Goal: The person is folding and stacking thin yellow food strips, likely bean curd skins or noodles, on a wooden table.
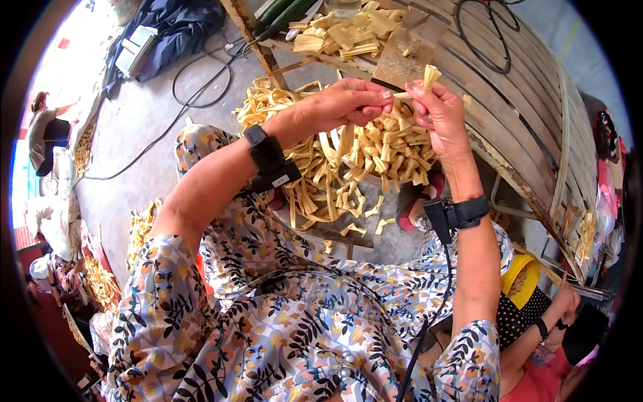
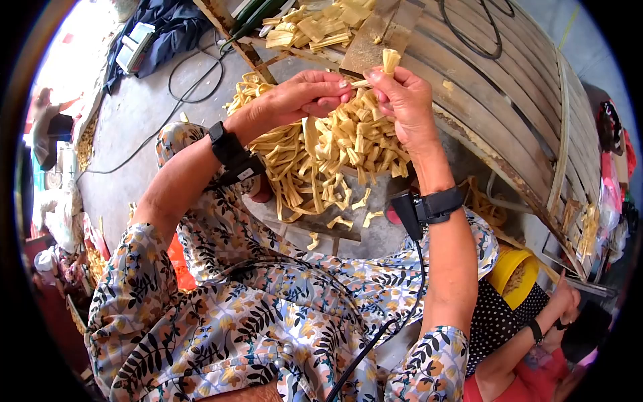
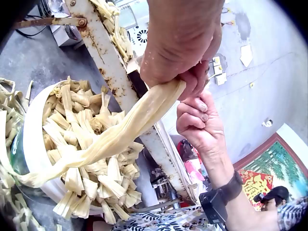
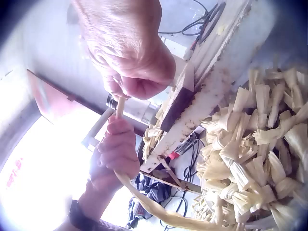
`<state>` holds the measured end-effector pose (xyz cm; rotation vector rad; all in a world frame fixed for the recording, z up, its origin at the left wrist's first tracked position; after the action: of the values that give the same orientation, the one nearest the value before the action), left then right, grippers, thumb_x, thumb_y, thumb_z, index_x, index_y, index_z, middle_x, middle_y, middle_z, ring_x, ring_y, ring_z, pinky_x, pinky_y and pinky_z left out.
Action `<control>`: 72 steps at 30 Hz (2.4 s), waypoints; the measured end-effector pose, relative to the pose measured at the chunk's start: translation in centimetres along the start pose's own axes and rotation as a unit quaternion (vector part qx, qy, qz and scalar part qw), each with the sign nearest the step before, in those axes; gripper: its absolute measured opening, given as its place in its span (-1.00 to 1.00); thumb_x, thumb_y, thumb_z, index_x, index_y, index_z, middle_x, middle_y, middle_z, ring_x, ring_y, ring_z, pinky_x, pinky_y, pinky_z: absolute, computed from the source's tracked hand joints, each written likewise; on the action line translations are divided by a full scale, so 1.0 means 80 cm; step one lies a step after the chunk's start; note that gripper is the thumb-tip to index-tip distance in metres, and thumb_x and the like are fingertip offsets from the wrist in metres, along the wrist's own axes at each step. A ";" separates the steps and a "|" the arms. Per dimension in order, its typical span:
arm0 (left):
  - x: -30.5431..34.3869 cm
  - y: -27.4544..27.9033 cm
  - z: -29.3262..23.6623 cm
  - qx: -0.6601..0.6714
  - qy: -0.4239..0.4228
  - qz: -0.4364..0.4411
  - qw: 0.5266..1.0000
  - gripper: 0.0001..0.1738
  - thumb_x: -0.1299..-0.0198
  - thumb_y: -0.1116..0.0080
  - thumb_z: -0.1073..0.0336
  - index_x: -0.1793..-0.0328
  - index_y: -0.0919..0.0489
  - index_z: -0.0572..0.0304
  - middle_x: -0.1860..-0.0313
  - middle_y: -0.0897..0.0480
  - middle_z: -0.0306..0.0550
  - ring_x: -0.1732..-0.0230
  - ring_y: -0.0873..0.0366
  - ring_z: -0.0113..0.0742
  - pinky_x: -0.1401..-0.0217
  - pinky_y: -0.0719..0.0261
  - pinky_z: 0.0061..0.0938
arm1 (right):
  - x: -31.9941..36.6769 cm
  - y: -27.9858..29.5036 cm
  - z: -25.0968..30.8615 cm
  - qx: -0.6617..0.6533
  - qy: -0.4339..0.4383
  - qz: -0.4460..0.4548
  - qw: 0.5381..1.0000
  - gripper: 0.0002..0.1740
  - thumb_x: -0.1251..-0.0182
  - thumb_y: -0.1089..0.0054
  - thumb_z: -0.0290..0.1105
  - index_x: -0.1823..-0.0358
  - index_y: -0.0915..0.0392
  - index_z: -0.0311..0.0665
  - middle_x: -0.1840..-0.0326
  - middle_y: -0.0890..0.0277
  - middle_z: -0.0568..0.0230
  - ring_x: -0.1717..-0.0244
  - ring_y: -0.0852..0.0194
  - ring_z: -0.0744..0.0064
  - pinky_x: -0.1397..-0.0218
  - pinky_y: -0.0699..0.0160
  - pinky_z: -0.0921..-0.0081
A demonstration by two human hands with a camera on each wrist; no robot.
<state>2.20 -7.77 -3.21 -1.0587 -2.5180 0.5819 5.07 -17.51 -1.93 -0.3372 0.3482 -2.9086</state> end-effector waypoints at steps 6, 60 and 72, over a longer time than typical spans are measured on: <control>0.001 0.012 -0.007 -0.097 0.007 -0.041 0.994 -0.72 -0.30 0.14 0.19 0.28 -0.48 0.23 0.65 -0.32 -0.42 0.66 -0.17 -0.69 0.62 -0.11 -0.80 | -0.006 0.000 -0.003 -0.002 -0.026 0.030 0.999 -0.82 -0.16 -0.17 -0.35 0.35 -0.52 -0.34 0.63 -0.31 0.49 0.70 -0.05 0.84 0.70 0.05 0.85; -0.028 0.048 -0.069 -0.254 -0.102 -0.127 0.953 -0.81 -0.23 0.07 0.37 0.08 -0.46 0.25 0.35 -0.59 -0.20 0.48 -0.52 -0.58 0.39 -0.50 -0.69 | 0.003 0.054 0.052 0.496 0.092 -0.113 0.856 -0.62 -0.20 -0.08 -0.10 0.39 -0.53 -0.35 0.71 -0.42 0.18 0.71 -0.30 0.42 0.58 -0.30 0.55; -0.005 -0.061 -0.060 -0.638 -0.271 -0.104 0.713 -0.84 -0.09 -0.09 0.31 0.23 -0.46 0.19 0.65 -0.51 -0.08 0.67 -0.45 -0.32 0.60 -0.42 -0.41 | -0.015 0.022 -0.004 0.316 0.016 -0.001 0.949 -0.81 -0.22 -0.06 -0.38 0.44 -0.55 -0.36 0.68 -0.46 0.32 0.73 -0.30 0.63 0.66 -0.30 0.64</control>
<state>1.79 -10.07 3.29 -0.9265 -3.4478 -1.3662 6.40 -18.87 -2.95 -0.1819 -0.5745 -2.8288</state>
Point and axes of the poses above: each hand's wrist, its own x-axis away from the middle knuckle, its own y-axis out of the back of the hand, z = x × y, the point moved 10 cm from there along -x, towards the middle knuckle
